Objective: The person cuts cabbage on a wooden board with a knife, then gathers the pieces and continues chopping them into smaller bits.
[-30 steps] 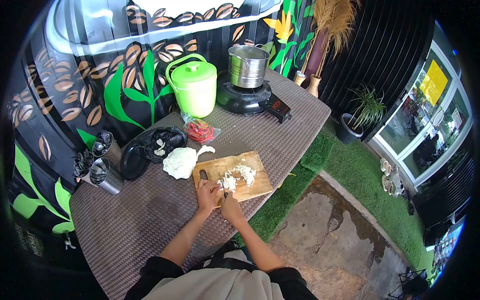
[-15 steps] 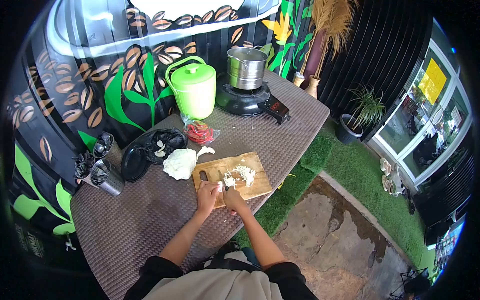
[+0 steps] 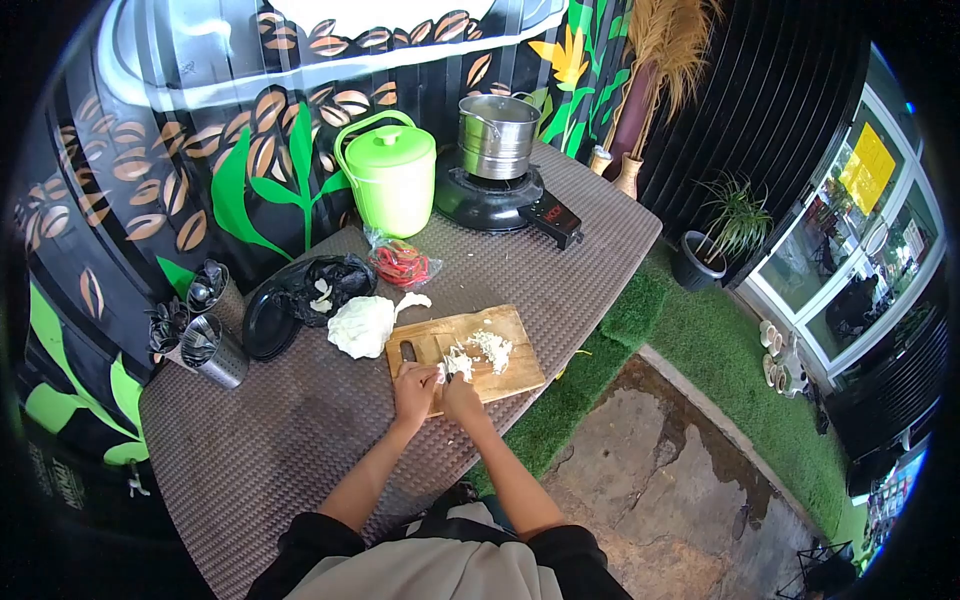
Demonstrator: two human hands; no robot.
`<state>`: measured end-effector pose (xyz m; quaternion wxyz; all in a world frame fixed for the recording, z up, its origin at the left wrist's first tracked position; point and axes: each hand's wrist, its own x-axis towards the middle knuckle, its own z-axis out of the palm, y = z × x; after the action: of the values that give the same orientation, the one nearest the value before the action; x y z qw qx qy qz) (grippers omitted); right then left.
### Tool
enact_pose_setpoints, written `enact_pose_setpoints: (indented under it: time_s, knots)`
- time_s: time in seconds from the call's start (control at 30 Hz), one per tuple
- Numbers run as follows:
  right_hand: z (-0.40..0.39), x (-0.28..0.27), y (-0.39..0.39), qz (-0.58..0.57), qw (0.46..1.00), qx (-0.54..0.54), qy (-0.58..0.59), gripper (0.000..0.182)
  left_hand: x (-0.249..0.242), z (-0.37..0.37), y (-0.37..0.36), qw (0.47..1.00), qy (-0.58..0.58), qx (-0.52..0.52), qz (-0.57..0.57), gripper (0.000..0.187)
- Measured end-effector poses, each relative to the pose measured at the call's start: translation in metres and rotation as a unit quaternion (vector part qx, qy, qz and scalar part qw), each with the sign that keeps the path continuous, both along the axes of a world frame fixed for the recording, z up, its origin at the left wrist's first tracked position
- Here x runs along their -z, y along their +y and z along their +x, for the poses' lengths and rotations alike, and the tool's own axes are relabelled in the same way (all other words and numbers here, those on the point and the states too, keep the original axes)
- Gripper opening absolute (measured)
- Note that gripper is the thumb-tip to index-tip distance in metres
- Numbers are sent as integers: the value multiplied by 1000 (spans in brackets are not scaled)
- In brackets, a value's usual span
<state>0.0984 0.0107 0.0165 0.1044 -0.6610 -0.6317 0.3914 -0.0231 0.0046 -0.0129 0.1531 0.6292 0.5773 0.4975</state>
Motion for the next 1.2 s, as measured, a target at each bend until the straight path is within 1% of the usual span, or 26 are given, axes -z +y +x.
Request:
enact_pose_setpoints:
  time_s: [0.03, 0.07, 0.13, 0.17, 0.2, 0.23, 0.27, 0.3, 0.4, 0.53, 0.6, 0.63, 0.67, 0.7, 0.73, 0.8, 0.83, 0.9, 1.0, 1.03, 1.1, 1.13, 1.2]
  knots:
    - [3, -26, -2, -43, 998, 1, 41, 38, 0, 0, 0, 1000, -6, -1, -9, 12]
    - [3, -39, -11, -43, 998, 1, 41, 38, 0, 0, 0, 1000, -6, 0, -9, 12]
    - [3, -53, -22, -71, 995, 17, 68, 37, 2, -1, 1, 1000, 5, -7, -7, 12]
    - [3, -30, -27, -33, 997, 20, 67, 36, 4, -1, 2, 1000, 3, -8, -7, 12]
    - [0, -5, -34, -33, 997, 19, 65, 36, 3, -1, 1, 1000, 1, -4, -5, 12]
    - [-5, 21, -40, 56, 997, 38, 32, 36, 3, -1, 0, 1000, -2, -1, -3, 12]
    - [-10, 33, -43, 145, 988, 57, 0, 37, 2, -1, 0, 1000, -2, -2, -5, 12]
    - [-16, 6, -50, 60, 995, 75, -21, 37, 2, -1, 0, 1000, -11, 1, -4, 12]
    - [-20, -7, -46, 37, 996, 66, -51, 37, 2, -1, 1, 1000, -15, 6, 3, 11]
    - [-8, 3, -18, 59, 997, 35, -31, 35, 4, -1, 1, 1000, 18, 11, 16, 10]
    - [-2, 9, -6, 72, 996, -28, -33, 35, 6, 0, 2, 1000, 23, 7, 15, 10]
    - [0, -9, -9, 73, 996, -28, -33, 35, 7, -1, 1, 1000, 27, -1, 11, 10]
    - [1, -41, -17, -19, 1000, 1, 13, 36, 5, -1, 1, 1000, 27, -2, 12, 10]
    - [1, -59, -21, -111, 992, 31, 58, 38, 4, -1, 0, 1000, 16, -5, 4, 10]
    - [2, -51, -25, -111, 992, 31, 57, 38, 3, 0, -1, 1000, 5, -6, -5, 10]
    - [2, -16, -40, 4, 999, 11, 38, 38, 3, 0, -1, 1000, 4, -2, -2, 11]
    - [0, 0, -45, 4, 999, 10, 38, 38, 3, -1, -1, 1000, 5, 2, 1, 11]
    - [-7, 30, -48, 134, 989, 28, -51, 38, 4, -2, 1, 1000, 4, 2, 5, 11]
    - [-8, 44, -31, 142, 988, 14, -52, 39, 7, -2, 1, 1000, 7, 10, 8, 11]
    - [-7, 34, -25, 143, 988, 15, -51, 39, 7, -2, 1, 1000, 11, 13, 9, 11]
    - [0, 6, -11, 49, 999, -5, 14, 43, 7, -2, 0, 1000, 15, 14, 5, 11]
    - [4, -12, -8, 49, 999, -5, 15, 43, 7, -3, 0, 1000, 17, 13, 0, 12]
    - [12, -42, -5, -100, 991, -21, 82, 44, 8, -4, -1, 1000, 21, 14, 7, 12]
